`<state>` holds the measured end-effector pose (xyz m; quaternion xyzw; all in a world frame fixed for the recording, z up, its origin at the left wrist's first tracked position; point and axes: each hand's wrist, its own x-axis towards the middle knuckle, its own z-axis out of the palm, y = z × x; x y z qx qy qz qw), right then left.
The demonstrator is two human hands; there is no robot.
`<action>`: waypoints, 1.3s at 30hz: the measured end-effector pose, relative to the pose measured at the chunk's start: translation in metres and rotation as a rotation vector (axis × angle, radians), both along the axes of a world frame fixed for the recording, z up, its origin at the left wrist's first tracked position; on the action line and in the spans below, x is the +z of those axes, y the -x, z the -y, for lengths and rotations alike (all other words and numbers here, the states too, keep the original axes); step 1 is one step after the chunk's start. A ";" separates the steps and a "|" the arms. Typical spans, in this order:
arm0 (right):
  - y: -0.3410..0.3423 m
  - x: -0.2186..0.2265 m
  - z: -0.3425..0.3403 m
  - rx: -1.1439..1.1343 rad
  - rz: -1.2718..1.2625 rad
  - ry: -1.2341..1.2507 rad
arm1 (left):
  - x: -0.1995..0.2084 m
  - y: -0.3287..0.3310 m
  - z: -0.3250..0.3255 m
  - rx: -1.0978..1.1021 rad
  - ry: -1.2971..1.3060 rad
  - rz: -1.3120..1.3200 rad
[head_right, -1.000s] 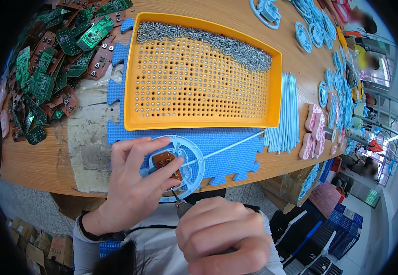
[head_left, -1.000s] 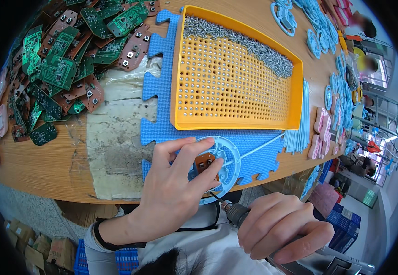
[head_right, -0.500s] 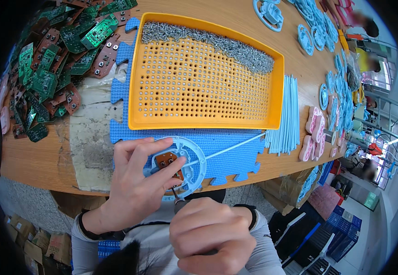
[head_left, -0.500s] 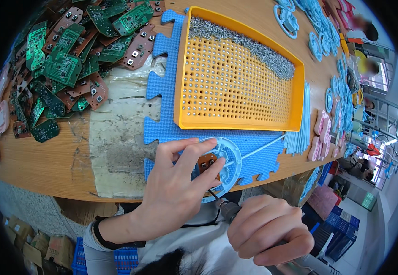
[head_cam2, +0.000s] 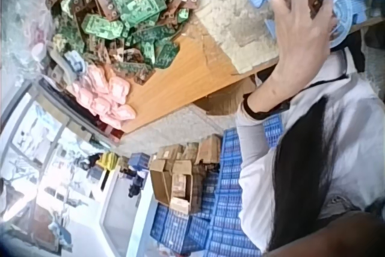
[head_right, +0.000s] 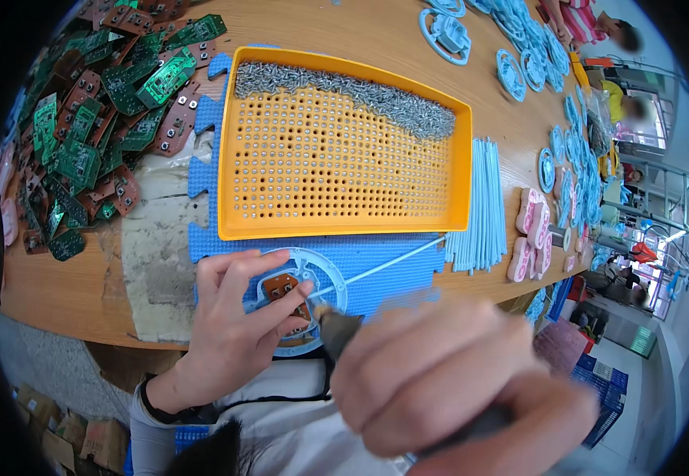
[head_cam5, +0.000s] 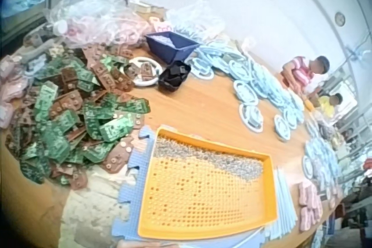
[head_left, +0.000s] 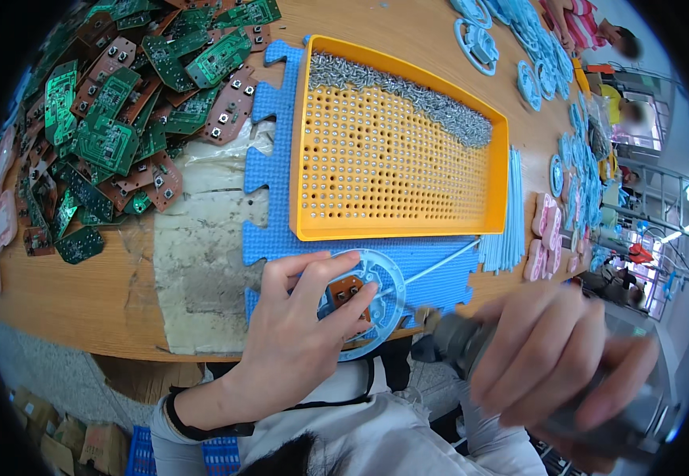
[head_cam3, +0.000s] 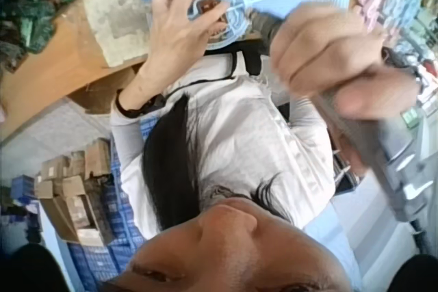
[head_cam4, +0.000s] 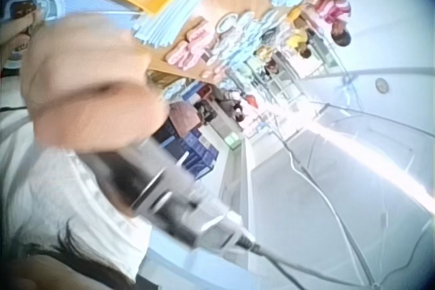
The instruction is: Assemble small electronic toy components using a power screwdriver and manual placement.
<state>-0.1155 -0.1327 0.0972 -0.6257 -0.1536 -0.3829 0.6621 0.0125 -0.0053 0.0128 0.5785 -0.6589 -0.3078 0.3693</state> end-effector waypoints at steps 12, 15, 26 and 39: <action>-0.005 -0.016 0.033 -0.226 -0.347 0.095 | -0.002 -0.003 0.003 -0.020 0.047 -0.001; -0.004 -0.015 0.035 -0.214 -0.384 0.094 | -0.002 -0.002 0.003 -0.009 0.056 -0.009; -0.006 -0.039 0.005 -0.476 -0.236 -0.097 | -0.002 -0.003 0.002 -0.006 0.070 -0.008; 0.030 0.019 -0.026 -0.227 -0.193 -0.021 | -0.007 0.000 -0.003 0.010 0.056 -0.039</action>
